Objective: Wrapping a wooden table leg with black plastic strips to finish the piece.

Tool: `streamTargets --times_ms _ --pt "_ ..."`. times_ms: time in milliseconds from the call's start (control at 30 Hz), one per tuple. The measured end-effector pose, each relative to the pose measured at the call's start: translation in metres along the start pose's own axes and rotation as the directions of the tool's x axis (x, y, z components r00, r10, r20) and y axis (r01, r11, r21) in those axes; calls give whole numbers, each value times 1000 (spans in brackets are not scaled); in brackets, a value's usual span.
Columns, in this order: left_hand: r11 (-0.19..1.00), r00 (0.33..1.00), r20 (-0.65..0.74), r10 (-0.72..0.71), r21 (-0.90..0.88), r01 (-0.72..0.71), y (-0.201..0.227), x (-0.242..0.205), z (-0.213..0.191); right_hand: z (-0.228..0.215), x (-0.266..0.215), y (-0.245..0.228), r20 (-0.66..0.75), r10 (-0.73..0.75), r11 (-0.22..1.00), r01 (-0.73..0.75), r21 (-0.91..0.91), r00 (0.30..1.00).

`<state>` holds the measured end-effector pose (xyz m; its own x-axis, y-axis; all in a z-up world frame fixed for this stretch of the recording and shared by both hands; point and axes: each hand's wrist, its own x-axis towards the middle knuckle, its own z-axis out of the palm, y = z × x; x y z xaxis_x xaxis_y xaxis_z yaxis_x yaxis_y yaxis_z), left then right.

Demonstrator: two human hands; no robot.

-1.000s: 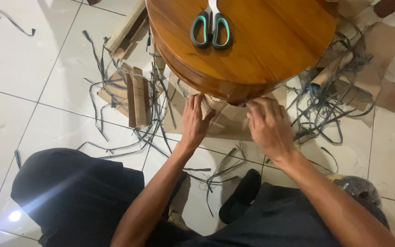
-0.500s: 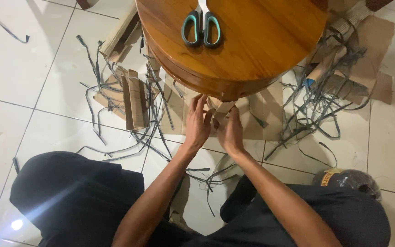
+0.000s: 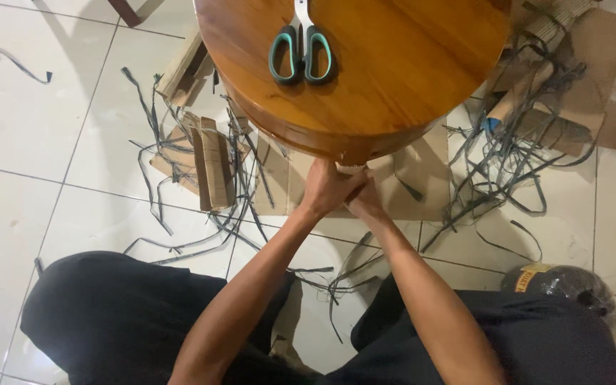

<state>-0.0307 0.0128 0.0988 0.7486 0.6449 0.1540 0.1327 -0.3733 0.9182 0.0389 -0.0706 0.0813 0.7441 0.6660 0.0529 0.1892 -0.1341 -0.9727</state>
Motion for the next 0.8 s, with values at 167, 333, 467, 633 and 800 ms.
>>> streamTargets --times_ms 167,333,467,633,800 --pt "990 996 -31 -84 -119 80 -17 5 22 2 2 19 -25 31 999 -31 -28 999" --pt "957 994 -66 -84 -282 62 -22 5 29 -2 7 35 -47 62 996 -65 -67 997" --pt "939 1000 -21 -12 -345 4 -33 6 26 -1 11 45 -21 72 993 -73 -90 997" --pt "977 999 -55 2 -214 -14 -49 -13 14 1 9 63 51 78 990 -71 -120 996" --pt "993 991 -132 -2 115 17 -123 -55 -19 11 3 65 1 -5 999 5 -54 1000"
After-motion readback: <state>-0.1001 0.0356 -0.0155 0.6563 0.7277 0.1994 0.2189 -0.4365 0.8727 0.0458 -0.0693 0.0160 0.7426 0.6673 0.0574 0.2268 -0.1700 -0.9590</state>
